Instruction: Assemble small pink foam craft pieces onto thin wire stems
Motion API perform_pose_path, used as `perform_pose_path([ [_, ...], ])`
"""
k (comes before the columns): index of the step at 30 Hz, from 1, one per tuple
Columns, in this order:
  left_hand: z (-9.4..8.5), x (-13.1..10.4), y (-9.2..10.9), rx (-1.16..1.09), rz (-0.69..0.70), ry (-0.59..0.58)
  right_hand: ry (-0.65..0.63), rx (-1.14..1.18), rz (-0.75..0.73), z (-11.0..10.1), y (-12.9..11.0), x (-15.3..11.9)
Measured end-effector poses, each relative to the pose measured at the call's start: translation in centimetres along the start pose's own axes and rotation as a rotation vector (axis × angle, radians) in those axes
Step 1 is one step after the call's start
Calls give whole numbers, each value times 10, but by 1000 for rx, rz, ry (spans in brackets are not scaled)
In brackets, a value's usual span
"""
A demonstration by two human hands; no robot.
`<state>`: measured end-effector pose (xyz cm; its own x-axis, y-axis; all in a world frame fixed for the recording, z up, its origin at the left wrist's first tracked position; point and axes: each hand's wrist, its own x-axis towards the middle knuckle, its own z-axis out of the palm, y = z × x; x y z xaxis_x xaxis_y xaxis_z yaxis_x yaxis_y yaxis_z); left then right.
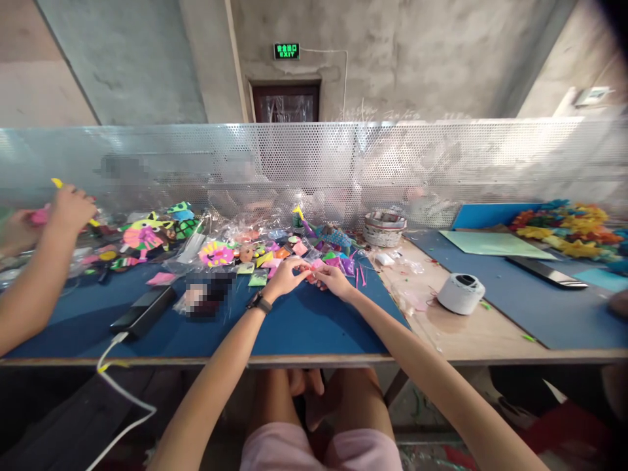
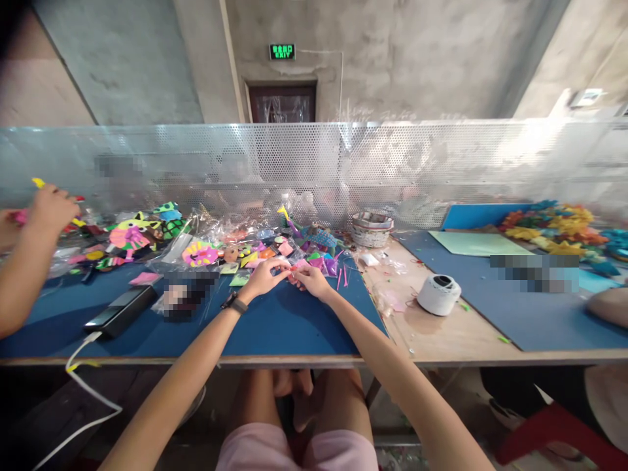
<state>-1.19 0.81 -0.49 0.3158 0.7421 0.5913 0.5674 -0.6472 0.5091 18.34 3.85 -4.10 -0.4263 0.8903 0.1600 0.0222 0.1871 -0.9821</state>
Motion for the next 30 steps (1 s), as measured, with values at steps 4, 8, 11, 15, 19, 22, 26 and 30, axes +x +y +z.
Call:
perform_pose_path([
  [4, 0, 0, 3, 29, 37, 46, 4, 17, 23, -1, -3, -2],
  [8, 3, 0, 5, 39, 53, 79, 31, 40, 6, -2, -3, -2],
  [11, 4, 0, 3, 40, 54, 100, 51, 73, 10, -2, -3, -3],
  [15, 5, 0, 1, 63, 48, 101, 34, 53, -7, -2, -3, -4],
  [19, 5, 0, -3, 74, 49, 124, -28, 0, -80, -2, -3, -5],
  [22, 5, 0, -5, 70, 30, 148, -9, 17, -65, 0, -4, -4],
  [26, 5, 0, -5, 61, 51, 163, 17, 95, 22, 2, -6, -3],
  [30, 5, 0, 0, 68, 65, 127, 8, 222, 113, 0, -4, 0],
])
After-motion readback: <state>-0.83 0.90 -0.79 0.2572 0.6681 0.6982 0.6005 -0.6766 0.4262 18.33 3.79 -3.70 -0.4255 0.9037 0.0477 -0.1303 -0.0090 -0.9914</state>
